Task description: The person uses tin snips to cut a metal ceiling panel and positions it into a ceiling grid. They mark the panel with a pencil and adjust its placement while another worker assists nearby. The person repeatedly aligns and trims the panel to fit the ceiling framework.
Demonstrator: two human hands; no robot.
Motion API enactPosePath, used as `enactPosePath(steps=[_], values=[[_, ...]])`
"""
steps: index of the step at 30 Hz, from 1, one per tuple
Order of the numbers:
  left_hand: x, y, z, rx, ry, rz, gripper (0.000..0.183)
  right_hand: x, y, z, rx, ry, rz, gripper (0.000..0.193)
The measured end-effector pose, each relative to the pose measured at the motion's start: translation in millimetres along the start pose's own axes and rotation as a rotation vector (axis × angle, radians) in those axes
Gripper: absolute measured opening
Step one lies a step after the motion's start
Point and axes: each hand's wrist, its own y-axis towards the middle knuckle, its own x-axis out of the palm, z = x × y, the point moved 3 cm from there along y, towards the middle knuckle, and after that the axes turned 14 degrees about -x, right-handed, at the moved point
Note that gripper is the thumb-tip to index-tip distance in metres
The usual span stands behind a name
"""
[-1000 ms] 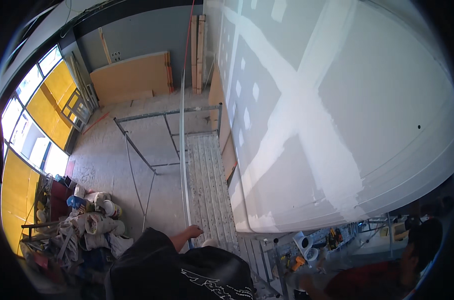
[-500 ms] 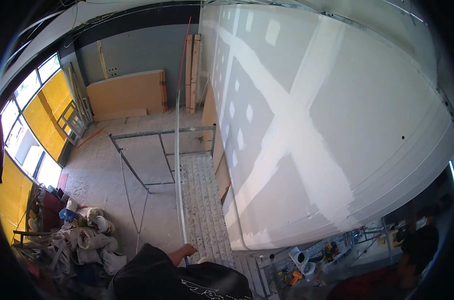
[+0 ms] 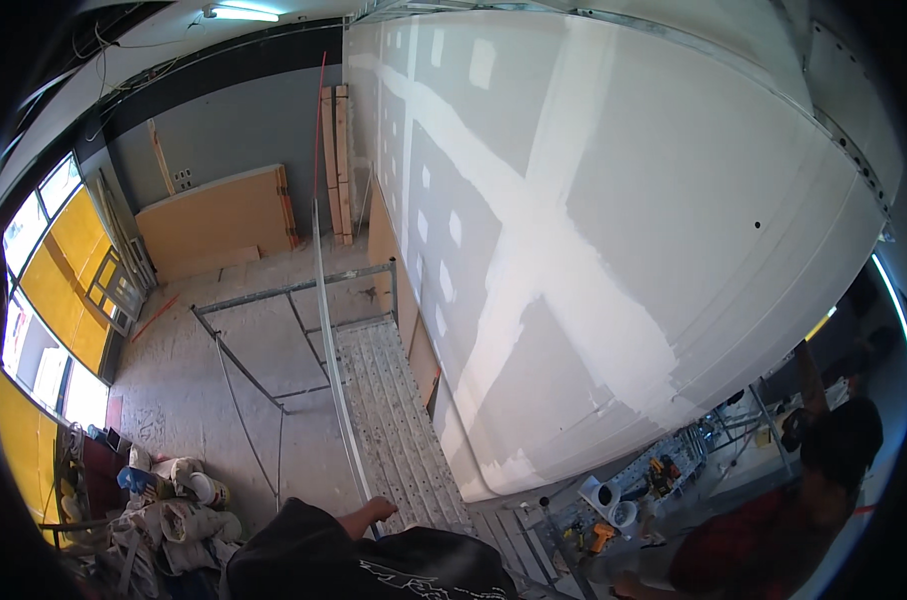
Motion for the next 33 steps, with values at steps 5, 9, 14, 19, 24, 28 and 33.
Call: enactPosePath(steps=[5,9,14,19,24,28,33], values=[[-45,-5,12,-0.081,-0.063,-0.026,0.035,11,-13,5,0.015,0.012,0.001,0.029],[-57,-10,19,-0.097,-0.244,0.022,0.037,19,-29,13,0.024,0.015,-0.008,0.03],[-53,-12,20,-0.194,-0.343,-0.074,0.037,47,-73,33,0.052,0.041,0.01,0.032],[-33,10,9,-0.006,0.035,-0.171,0.035,139,-161,48,-0.007,0.044,0.035,0.034],[-34,8,6,0.07,-0.3,-0.166,0.03,194,-170,73,0.177,0.748,0.141,0.037],[-101,44,63,0.203,-0.254,0.148,0.032,226,-192,60,0.333,1.516,0.253,0.037],[-265,-42,230,0.648,-0.698,0.534,0.035,296,-231,119,0.265,0.937,0.365,0.041]])
